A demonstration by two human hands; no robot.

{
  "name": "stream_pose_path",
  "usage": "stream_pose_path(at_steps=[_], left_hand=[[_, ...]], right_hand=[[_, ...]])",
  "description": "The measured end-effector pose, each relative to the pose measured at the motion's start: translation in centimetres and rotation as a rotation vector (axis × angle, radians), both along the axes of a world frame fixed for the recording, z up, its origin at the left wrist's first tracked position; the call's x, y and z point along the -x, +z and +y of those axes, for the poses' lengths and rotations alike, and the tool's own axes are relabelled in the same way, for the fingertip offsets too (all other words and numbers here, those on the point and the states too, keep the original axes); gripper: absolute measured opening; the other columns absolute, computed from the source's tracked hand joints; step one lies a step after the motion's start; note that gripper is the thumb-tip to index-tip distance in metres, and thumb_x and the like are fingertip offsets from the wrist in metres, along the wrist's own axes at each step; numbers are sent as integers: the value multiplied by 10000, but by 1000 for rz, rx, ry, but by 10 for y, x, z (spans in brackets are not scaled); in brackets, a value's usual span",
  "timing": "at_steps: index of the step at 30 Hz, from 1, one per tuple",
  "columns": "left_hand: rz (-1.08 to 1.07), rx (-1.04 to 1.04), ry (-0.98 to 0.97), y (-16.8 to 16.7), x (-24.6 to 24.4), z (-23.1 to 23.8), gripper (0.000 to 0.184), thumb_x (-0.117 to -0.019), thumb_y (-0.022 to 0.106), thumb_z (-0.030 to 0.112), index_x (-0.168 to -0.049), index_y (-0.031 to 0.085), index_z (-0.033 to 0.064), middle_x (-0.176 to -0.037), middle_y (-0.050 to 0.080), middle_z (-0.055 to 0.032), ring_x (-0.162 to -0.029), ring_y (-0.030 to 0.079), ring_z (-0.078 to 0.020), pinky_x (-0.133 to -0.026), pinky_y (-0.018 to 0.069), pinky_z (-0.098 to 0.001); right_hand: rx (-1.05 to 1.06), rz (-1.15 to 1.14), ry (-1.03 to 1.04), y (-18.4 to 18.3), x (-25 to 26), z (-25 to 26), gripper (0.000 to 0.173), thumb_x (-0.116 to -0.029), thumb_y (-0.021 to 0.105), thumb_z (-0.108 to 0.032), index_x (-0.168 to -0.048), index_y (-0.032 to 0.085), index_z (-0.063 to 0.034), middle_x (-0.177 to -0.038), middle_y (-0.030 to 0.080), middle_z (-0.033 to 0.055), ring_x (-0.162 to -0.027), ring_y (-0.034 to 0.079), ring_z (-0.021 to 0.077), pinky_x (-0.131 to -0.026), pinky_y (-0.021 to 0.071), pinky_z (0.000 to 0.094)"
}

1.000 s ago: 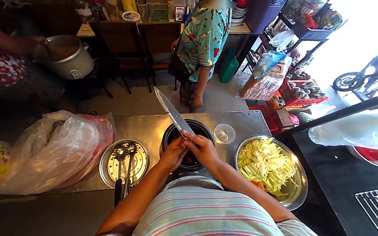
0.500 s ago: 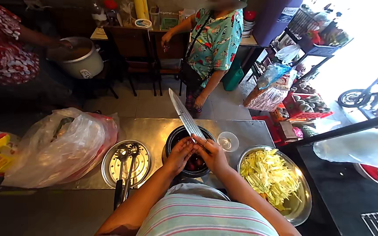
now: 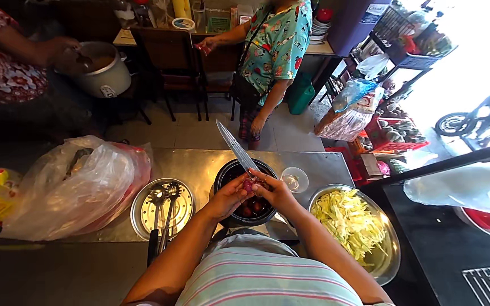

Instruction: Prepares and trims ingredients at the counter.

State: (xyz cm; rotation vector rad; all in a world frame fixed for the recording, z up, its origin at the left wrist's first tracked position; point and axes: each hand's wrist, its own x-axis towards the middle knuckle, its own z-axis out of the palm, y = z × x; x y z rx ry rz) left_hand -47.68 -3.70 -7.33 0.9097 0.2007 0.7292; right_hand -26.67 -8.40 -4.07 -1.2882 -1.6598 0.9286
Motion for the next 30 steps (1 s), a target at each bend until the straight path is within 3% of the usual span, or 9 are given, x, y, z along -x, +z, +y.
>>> stream_pose_path(at_steps=[3,6,8,12,17,20,22,25,30], left_hand=[[82,121,95,9,0,-2,562,-1054,516,83,-1561,286,11,-1499,507,-128,-1295,592,-216,-1114,490,-371],[92,86,102,1,4,1,604,-1046,551,94,-1577,281,-4,-1518,475,-144,-1329,562,-215,-1148,460,-373],[72,99,86,0,5,2,650,-1042,564,91,-1599,240,3,-1527,477,-145,-1341,557,-219,-1160,450,-378],[39,267,136,8,4,-2,565,-1083,335,78,-1626,184,115,-1518,478,-157,-1317,587,-249,-1136,474,-377],[82,307,161,6,6,-2,442,-1103,372,64,-1537,313,6,-1408,583,-141,-1233,648,-204,-1083,520,-325],[133,360,162,7,3,-5,339,-1122,354,120,-1427,433,-3,-1241,662,-118,-1084,699,-179,-991,567,-316],[122,360,129,5,2,-4,321,-1130,316,162,-1375,459,12,-1194,672,-108,-1080,687,-178,-1000,549,-332],[62,340,104,1,0,-5,277,-1116,371,145,-1321,511,20,-1179,683,-85,-1096,678,-166,-1037,528,-331],[11,314,109,1,-3,-6,441,-1064,472,29,-1491,366,11,-1312,624,-91,-1166,655,-165,-1072,515,-317]], right_hand=[[-25,-31,-116,-4,-1,3,409,-1058,599,-302,-1423,629,-120,-1204,734,82,-1029,703,81,-948,569,281],[-2,-144,-132,-3,-6,8,443,-1052,590,-397,-1453,614,-211,-1202,739,49,-1062,701,104,-977,561,340],[32,-115,-75,2,-5,9,439,-1054,592,-391,-1450,615,-203,-1205,739,39,-1049,698,78,-966,561,307],[155,22,-81,10,-1,9,418,-1075,562,-317,-1472,586,-188,-1129,722,37,-775,620,32,-697,517,226],[138,-25,-51,3,-5,7,433,-1076,560,-339,-1479,580,-183,-1273,709,68,-1028,687,66,-922,551,270],[148,-47,-14,3,0,6,441,-1070,563,-386,-1466,596,-195,-1308,699,54,-1092,677,58,-975,537,270],[155,-70,-17,2,4,7,436,-1069,554,-400,-1459,607,-210,-1336,691,51,-1140,669,68,-1013,524,291],[183,-61,-44,1,11,7,450,-1053,576,-427,-1463,603,-243,-1339,687,55,-1154,664,88,-1014,524,317],[177,52,-155,-4,23,3,461,-1037,620,-400,-1462,604,-223,-1256,711,68,-1039,683,71,-925,547,270]])
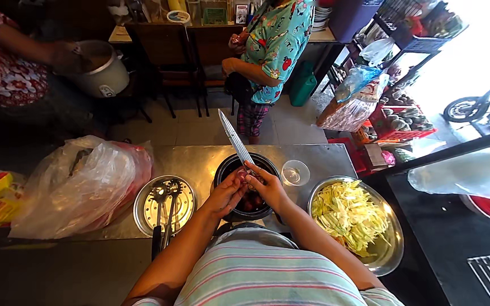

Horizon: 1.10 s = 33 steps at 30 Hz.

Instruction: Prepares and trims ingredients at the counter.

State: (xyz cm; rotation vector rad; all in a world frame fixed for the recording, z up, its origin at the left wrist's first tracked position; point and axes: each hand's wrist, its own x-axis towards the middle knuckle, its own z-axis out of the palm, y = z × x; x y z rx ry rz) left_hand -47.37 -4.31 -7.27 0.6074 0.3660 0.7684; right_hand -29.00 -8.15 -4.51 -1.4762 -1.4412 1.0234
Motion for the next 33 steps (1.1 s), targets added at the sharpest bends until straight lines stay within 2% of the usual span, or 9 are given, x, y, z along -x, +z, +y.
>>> stream_pose_path(at_steps=[4,8,12,15,18,22,24,28,33], left_hand=[[-14,1,22,0,-3,-2,457,-1047,470,-9,-1491,364,11,-1296,633,-78,-1164,652,-150,-1074,509,-311],[-24,-32,44,-2,-4,-3,477,-1044,498,7,-1500,361,16,-1321,627,-73,-1182,645,-147,-1083,500,-309],[191,-154,127,-1,-8,-2,459,-1039,543,26,-1470,386,3,-1298,625,-81,-1133,654,-140,-1025,534,-316],[327,-234,148,4,-5,1,488,-1030,552,5,-1487,381,18,-1348,589,-120,-1154,658,-172,-1023,553,-344],[264,-368,72,0,7,6,637,-990,569,-24,-1571,313,27,-1499,503,-145,-1284,596,-225,-1096,506,-399],[247,-462,-19,0,15,9,803,-964,586,-44,-1636,158,63,-1598,419,-142,-1407,498,-253,-1168,434,-410],[248,-456,-54,3,15,7,798,-975,572,-51,-1635,131,36,-1620,384,-151,-1431,478,-237,-1186,419,-387],[188,-487,-81,2,13,4,715,-1011,594,47,-1603,202,-31,-1585,429,-149,-1394,510,-187,-1178,420,-352],[235,-510,-71,3,13,3,737,-1012,600,71,-1610,180,-24,-1569,455,-141,-1365,539,-171,-1161,439,-339]], right_hand=[[-77,91,-49,-3,9,-4,412,-1051,609,-282,-1436,622,-136,-1265,710,86,-1048,684,62,-936,548,245],[-149,70,-43,-6,12,-4,367,-1055,604,-248,-1391,660,-113,-1261,720,80,-1077,685,56,-968,544,238],[-219,29,-13,-12,13,-5,340,-1046,621,-253,-1353,697,-128,-1211,740,72,-1041,699,72,-951,562,260],[-226,112,-5,-2,12,-7,340,-1054,600,-178,-1362,665,-49,-1209,731,88,-982,696,47,-904,570,222],[-173,44,7,1,-6,0,372,-1074,568,-243,-1415,633,-112,-1139,730,56,-841,655,25,-778,552,210],[-84,-125,108,2,-24,1,427,-1051,596,-396,-1428,639,-199,-1264,725,43,-1079,694,73,-978,557,298],[-94,-129,120,2,-21,-2,446,-1027,633,-418,-1417,648,-202,-1256,725,44,-1088,692,83,-982,557,306],[-141,-88,73,-3,-13,-3,479,-1007,667,-410,-1433,634,-194,-1241,728,59,-1073,695,90,-967,564,307],[-149,-69,78,-2,-9,-7,468,-1019,653,-396,-1431,634,-174,-1258,722,69,-1116,686,92,-996,553,301]])
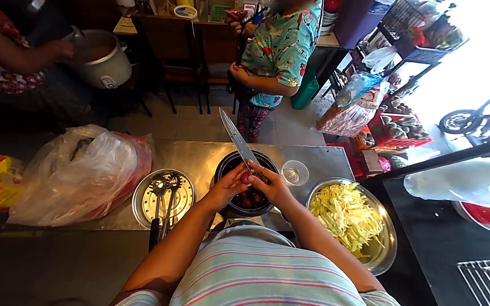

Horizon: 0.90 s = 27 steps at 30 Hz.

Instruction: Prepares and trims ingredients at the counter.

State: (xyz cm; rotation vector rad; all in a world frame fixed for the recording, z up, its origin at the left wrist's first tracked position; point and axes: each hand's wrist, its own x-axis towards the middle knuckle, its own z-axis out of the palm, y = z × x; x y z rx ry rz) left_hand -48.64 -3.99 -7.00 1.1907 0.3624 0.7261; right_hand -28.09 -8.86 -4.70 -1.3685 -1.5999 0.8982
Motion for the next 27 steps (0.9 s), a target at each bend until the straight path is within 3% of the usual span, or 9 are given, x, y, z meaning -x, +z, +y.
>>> stream_pose_path(at_steps=[9,15,20,24,27], left_hand=[[28,-11,-10,-3,8,1,739,-981,654,55,-1572,232,-81,-1495,542,-127,-1312,587,-137,-1143,459,-306],[-4,-6,6,-8,5,0,663,-990,632,33,-1556,302,-65,-1489,552,-110,-1310,588,-140,-1138,464,-312],[13,5,42,-9,0,-2,577,-1010,612,43,-1522,371,-68,-1445,584,-119,-1279,609,-150,-1124,479,-324],[177,64,167,1,-9,-8,520,-1009,620,52,-1488,448,-53,-1390,615,-132,-1223,634,-137,-1079,507,-296],[322,76,294,6,-17,-8,455,-998,660,88,-1414,531,-43,-1278,671,-123,-1118,676,-110,-1002,550,-266]], right_hand=[[61,106,51,5,6,-9,409,-1043,633,-307,-1400,649,-108,-1207,735,62,-964,693,20,-892,563,206],[-77,99,34,-9,5,-8,354,-1034,649,-258,-1351,693,-105,-1222,743,66,-1049,708,69,-962,573,263],[-184,-66,-66,-13,1,-6,299,-1010,676,-288,-1288,750,-208,-1080,769,41,-969,711,93,-903,578,306],[-190,-232,-149,-13,0,-5,295,-1016,654,-328,-1282,755,-252,-1030,772,47,-933,718,136,-859,582,349],[-221,-343,-167,-11,7,-7,284,-1013,643,-347,-1260,767,-277,-959,755,66,-846,709,165,-769,585,368]])
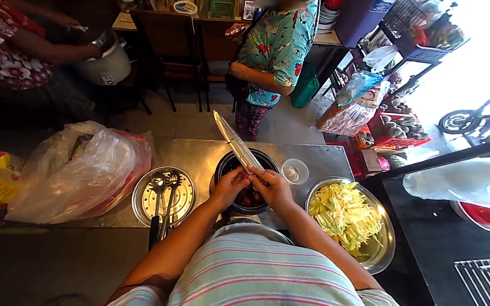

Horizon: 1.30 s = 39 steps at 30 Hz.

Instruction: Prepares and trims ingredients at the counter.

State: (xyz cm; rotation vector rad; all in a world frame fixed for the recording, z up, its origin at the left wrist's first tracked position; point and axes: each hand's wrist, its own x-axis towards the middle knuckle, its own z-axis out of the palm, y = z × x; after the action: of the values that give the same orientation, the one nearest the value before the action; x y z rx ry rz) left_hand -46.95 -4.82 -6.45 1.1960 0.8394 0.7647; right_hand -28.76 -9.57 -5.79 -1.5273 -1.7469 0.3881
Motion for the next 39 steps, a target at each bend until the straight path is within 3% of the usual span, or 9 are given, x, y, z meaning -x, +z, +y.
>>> stream_pose_path(at_steps=[5,9,11,15,20,22,26,34,39], left_hand=[[-46,-66,68,-13,10,12,562,-961,682,9,-1485,480,34,-1439,583,-122,-1268,618,-185,-1083,522,-338],[-217,-81,-49,-15,18,13,715,-967,634,-29,-1593,304,77,-1547,493,-108,-1374,537,-237,-1139,471,-402],[-253,-57,-108,-13,19,13,792,-960,638,-37,-1620,218,83,-1526,517,-123,-1359,554,-243,-1141,469,-399],[-244,-36,-140,-10,19,10,679,-955,670,8,-1548,341,-23,-1475,549,-149,-1303,593,-200,-1115,492,-345],[230,-226,66,19,53,7,509,-964,725,133,-1436,553,57,-1358,635,-120,-1165,670,-179,-1013,566,-358],[607,-323,2,21,75,5,491,-936,775,235,-1369,620,63,-1335,621,-153,-1143,658,-219,-983,565,-380],[1123,-188,-267,-14,78,-5,447,-928,718,227,-1326,651,35,-1365,563,-245,-1254,581,-361,-1086,478,-484],[1027,-104,-189,-72,55,-12,658,-901,778,241,-1429,469,0,-1320,620,-215,-1252,611,-336,-1097,474,-492],[924,-161,-147,-90,62,-13,759,-796,889,231,-1394,499,-26,-1366,565,-232,-1293,563,-336,-1134,447,-438]], right_hand=[[-136,230,53,5,-2,7,293,-1003,671,-218,-1279,748,-157,-960,749,76,-800,691,116,-765,600,313],[206,337,167,25,-19,16,366,-1049,614,-266,-1394,664,-154,-1261,729,47,-1028,704,62,-939,571,284],[303,366,230,26,-17,17,376,-1051,613,-284,-1393,658,-132,-1244,727,55,-1012,697,59,-930,567,274],[297,364,245,19,-11,17,380,-1052,613,-313,-1405,659,-180,-1260,728,40,-1076,693,65,-973,558,287],[319,103,49,24,-18,20,371,-1043,596,-423,-1397,662,-334,-1183,755,-5,-1008,718,133,-911,576,445],[450,-132,-58,30,-21,26,376,-1040,563,-499,-1408,623,-449,-1157,749,38,-1031,713,261,-882,545,579],[630,-429,-117,16,-15,44,410,-1051,487,-564,-1459,514,-548,-1208,711,110,-1102,679,360,-885,527,617],[513,-532,-104,-8,-8,60,423,-1081,486,-469,-1504,494,-476,-1137,674,187,-954,687,384,-769,550,571],[479,-572,-118,-9,-8,72,699,-933,679,-601,-1560,423,-428,-1203,633,212,-969,668,404,-729,553,583]])
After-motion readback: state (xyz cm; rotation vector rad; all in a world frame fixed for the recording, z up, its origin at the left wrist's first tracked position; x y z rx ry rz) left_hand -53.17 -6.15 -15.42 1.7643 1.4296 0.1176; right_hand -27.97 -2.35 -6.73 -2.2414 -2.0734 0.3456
